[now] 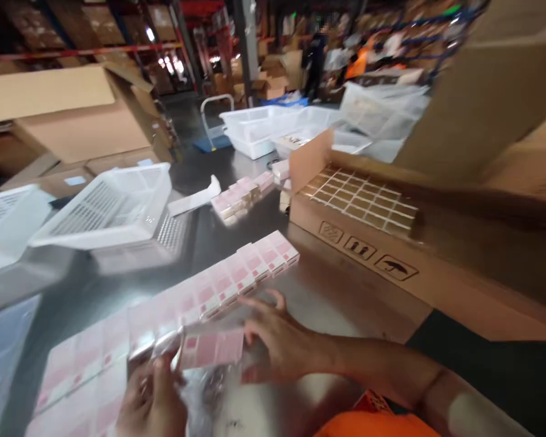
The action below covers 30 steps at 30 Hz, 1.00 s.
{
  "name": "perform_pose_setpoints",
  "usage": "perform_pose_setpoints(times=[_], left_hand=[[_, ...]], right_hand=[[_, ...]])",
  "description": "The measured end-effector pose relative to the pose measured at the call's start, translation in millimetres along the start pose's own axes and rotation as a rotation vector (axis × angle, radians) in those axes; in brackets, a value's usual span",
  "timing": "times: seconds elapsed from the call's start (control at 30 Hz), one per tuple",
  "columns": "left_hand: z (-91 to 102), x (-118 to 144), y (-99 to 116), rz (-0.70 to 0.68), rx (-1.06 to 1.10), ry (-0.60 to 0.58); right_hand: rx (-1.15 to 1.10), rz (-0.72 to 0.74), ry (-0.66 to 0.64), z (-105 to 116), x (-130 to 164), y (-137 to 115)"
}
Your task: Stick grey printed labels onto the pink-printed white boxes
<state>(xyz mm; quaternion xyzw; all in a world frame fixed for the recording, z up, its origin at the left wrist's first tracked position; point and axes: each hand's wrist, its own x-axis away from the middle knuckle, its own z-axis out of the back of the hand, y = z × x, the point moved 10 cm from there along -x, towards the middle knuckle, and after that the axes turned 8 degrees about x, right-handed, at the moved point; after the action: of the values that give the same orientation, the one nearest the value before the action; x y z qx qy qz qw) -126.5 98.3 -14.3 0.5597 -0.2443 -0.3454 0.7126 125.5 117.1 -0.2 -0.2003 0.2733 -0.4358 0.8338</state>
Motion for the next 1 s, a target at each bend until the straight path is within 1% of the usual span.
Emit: perform_pose_setpoints(times=[0.07, 0.1, 0.13, 0.2, 0.23, 0.3, 0.4, 0.43, 0.5, 0.57, 0.6, 0.63, 0.67, 0.7, 0.73, 0.77, 0.8, 0.83, 0.87, 0.93, 0.97, 1.0], left_hand=[[0.8, 9, 11, -0.063, 0.05, 0.07], [0.9, 11, 14, -0.074, 0.153, 0.107], [-1.0, 13, 14, -0.067, 0.31, 0.125], [-8.0, 14, 13, -0.031, 0.439, 0.12], [-12.0, 14, 11, 0.0, 0.483, 0.103], [-18.4, 17, 7, 0.069, 0.543, 0.07], [-24.2, 22, 3, 0.156, 0.644, 0.043], [-25.6, 24, 3, 0.179, 0.665, 0.037], [-25.4, 24, 4, 0.205, 0.701, 0.039], [-15.7, 17, 9, 0.188, 0.733, 0.076], [-4.9, 10, 13, 0.156, 0.755, 0.118], [10.4, 3, 16, 0.117, 0.779, 0.18], [24.0, -5, 23, 0.062, 0.821, 0.193], [35.0, -12, 31, -0.004, 0.873, 0.152], [41.5, -18, 41, -0.062, 0.925, 0.052], [40.3, -19, 55, -0.124, 0.965, -0.136], [34.9, -12, 70, -0.185, 0.982, -0.358], [25.9, 3, 83, -0.243, 0.958, -0.592], [14.1, 25, 93, -0.305, 0.895, -0.831], [-11.6, 80, 102, -0.445, 0.722, -1.266], [-23.2, 112, 101, -0.531, 0.628, -1.498], [-31.1, 137, 98, -0.618, 0.554, -1.674]], right_hand=[[-0.039, -0.136, 0.024, -2, 0, 9], [-0.065, -0.196, 0.047, -2, 0, 15], [-0.097, -0.244, 0.078, -1, 0, 21], [-0.164, -0.287, 0.148, 2, -1, 29], [-0.2, -0.268, 0.173, 3, -2, 29], [-0.282, -0.169, 0.185, 5, -6, 21], [-0.34, -0.034, 0.127, 1, -11, 3], [-0.336, -0.021, 0.103, -2, -12, -1], [-0.317, -0.039, 0.059, -8, -14, -2], [-0.301, -0.078, 0.032, -9, -15, 5], [-0.289, -0.092, 0.023, -6, -16, 9], [-0.269, -0.097, 0.017, -2, -17, 13], [-0.239, -0.09, 0.003, 2, -18, 16], [-0.197, -0.071, -0.032, 4, -19, 17], [-0.146, -0.034, -0.087, 3, -21, 15], [-0.088, 0.025, -0.158, -2, -23, 10], [-0.025, 0.109, -0.228, -10, -24, 2], [0.05, 0.218, -0.285, -20, -26, -10], [0.127, 0.335, -0.318, -31, -27, -23], [0.263, 0.527, -0.304, -54, -33, -47], [0.312, 0.58, -0.279, -65, -39, -57], [0.341, 0.607, -0.255, -75, -46, -65]])
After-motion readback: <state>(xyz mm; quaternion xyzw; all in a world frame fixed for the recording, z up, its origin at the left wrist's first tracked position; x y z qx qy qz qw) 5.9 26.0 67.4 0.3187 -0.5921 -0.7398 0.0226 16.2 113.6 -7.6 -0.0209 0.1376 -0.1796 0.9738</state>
